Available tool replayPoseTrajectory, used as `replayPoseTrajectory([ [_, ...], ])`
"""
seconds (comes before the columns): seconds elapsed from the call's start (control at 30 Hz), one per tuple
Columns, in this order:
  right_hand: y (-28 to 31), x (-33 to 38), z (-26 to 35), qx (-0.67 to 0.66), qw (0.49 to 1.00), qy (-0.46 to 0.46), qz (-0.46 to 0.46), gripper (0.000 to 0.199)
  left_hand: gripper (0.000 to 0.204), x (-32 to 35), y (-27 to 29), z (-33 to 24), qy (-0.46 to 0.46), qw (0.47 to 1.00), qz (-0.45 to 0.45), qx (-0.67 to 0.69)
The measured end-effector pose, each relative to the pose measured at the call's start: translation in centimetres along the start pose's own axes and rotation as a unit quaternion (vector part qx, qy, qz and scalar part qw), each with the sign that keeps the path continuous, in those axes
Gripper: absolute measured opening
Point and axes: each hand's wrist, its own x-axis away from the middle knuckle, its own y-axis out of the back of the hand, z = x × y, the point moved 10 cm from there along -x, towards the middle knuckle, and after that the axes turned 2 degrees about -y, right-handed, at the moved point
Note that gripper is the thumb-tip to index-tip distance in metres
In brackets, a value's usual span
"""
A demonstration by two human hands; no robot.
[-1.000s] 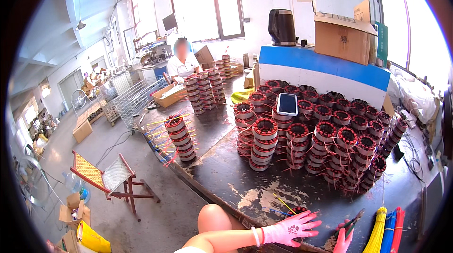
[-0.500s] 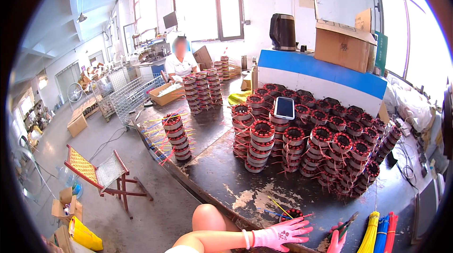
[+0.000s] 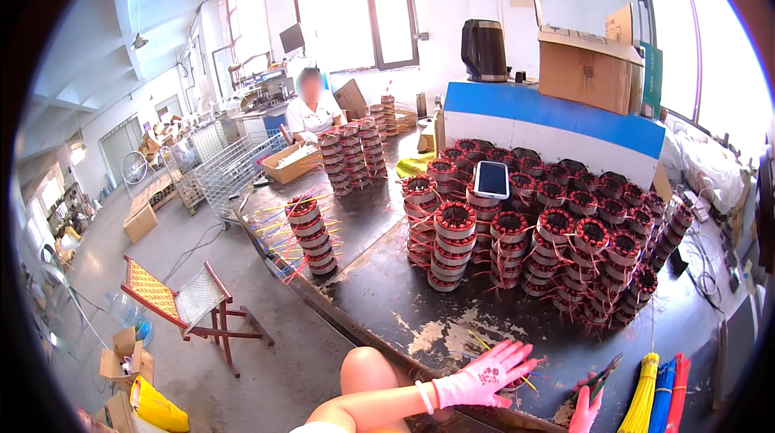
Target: The person secures wires on motor stators using colored zip ties at a workbench. They thread the ties through the coils, tighten them, and then use side cutters to trim the excess ends.
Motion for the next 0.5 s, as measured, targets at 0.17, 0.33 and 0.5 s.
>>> replayPoseTrajectory([
  [0.17, 0.0, 0.1, 0.1, 0.006, 1.000, 0.003, -0.007, 0.060, 0.110, 0.9, -1.0, 3.0, 0.069, 0.995, 0.069, 0.013],
  [0.33, 0.2, 0.1, -0.2, -0.011, 1.000, -0.012, -0.007, 0.060, 0.107, 0.1, -2.0, 3.8, 0.065, 0.990, 0.115, 0.056],
  [0.5, -0.4, 0.3, 0.8, -0.007, 1.000, -0.012, -0.001, 0.058, 0.106, 0.1, -1.9, 4.4, 0.048, 0.988, 0.128, 0.067],
])
